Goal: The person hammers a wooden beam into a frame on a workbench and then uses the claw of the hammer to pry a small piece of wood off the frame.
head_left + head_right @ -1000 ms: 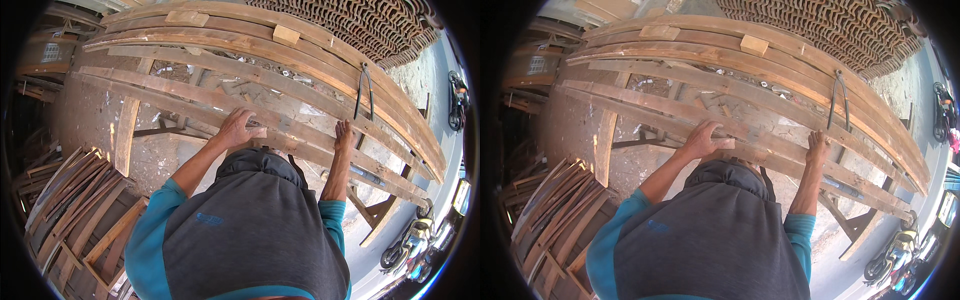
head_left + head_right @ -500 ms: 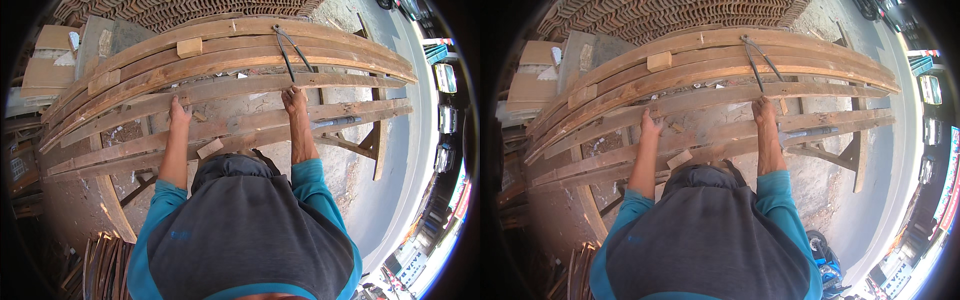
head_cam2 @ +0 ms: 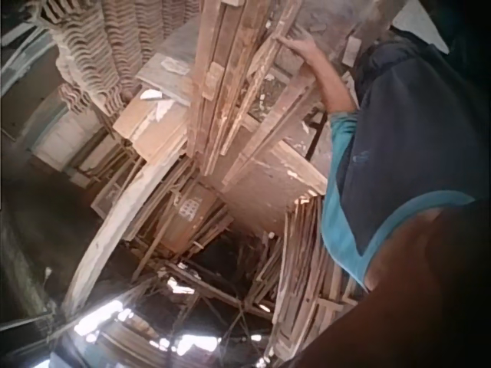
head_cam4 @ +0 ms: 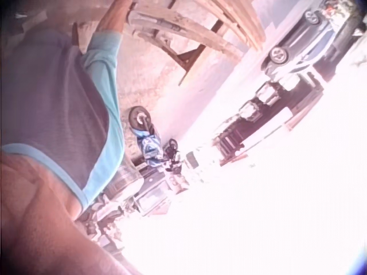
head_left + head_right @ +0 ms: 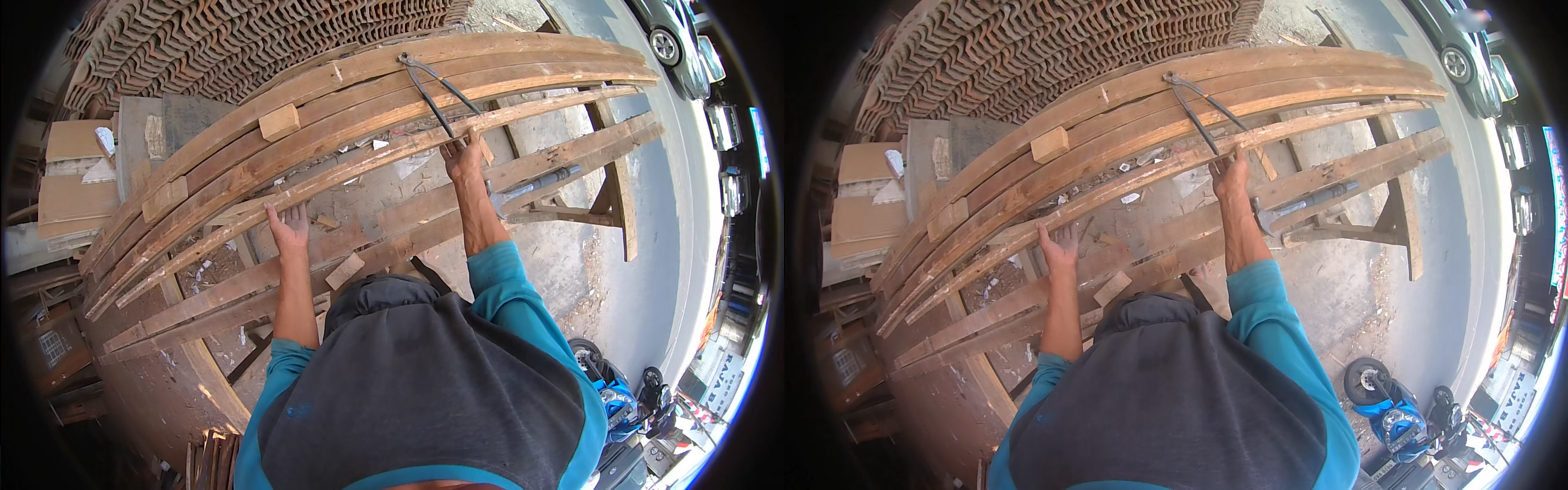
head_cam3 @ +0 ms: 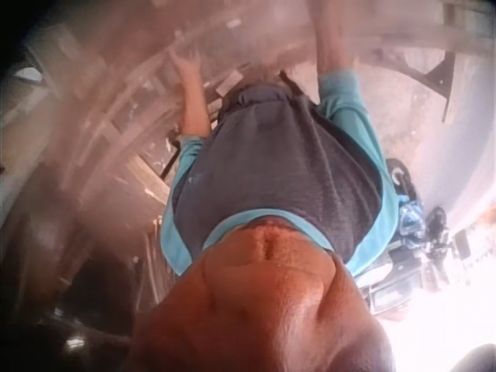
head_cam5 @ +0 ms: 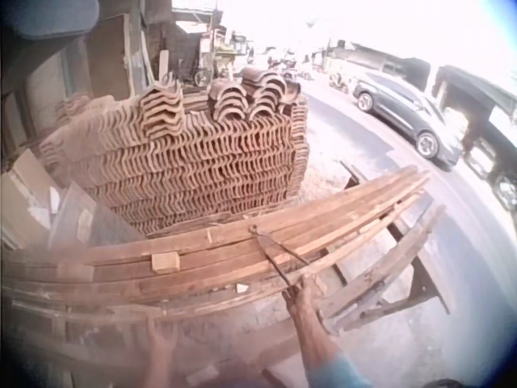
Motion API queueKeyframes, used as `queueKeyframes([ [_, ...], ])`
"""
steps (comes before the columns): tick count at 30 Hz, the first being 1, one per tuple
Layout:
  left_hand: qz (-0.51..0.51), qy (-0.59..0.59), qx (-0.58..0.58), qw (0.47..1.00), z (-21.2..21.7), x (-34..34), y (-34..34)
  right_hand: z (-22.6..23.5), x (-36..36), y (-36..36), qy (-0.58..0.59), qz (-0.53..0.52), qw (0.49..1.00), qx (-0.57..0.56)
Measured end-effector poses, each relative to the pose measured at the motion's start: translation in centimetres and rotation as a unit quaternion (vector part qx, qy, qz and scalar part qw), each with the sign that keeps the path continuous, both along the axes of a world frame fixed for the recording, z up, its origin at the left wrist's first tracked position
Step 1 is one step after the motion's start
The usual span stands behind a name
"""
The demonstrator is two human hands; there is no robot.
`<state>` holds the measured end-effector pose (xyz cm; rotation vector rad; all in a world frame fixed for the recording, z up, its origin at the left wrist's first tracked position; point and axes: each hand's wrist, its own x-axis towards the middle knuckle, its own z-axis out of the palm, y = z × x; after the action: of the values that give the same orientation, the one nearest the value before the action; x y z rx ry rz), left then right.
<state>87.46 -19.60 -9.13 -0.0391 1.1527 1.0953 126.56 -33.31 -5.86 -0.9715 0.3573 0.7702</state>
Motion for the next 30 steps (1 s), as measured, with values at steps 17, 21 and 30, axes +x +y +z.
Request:
queueKeyframes([
  [17,0.001,-0.019,-0.042,0.999,-2.6,-3.0,2.0,-2.1,1.2,-0.5,-0.065,0.031,0.987,-0.141],
  [21,-0.005,-0.026,-0.027,0.999,-2.5,-2.5,4.0,-2.2,2.8,-0.2,-0.114,0.094,0.980,-0.133],
  [30,-0.111,-0.050,-0.112,0.986,0.5,-3.7,4.0,-0.8,3.0,-2.9,-0.265,0.057,0.886,-0.377],
])
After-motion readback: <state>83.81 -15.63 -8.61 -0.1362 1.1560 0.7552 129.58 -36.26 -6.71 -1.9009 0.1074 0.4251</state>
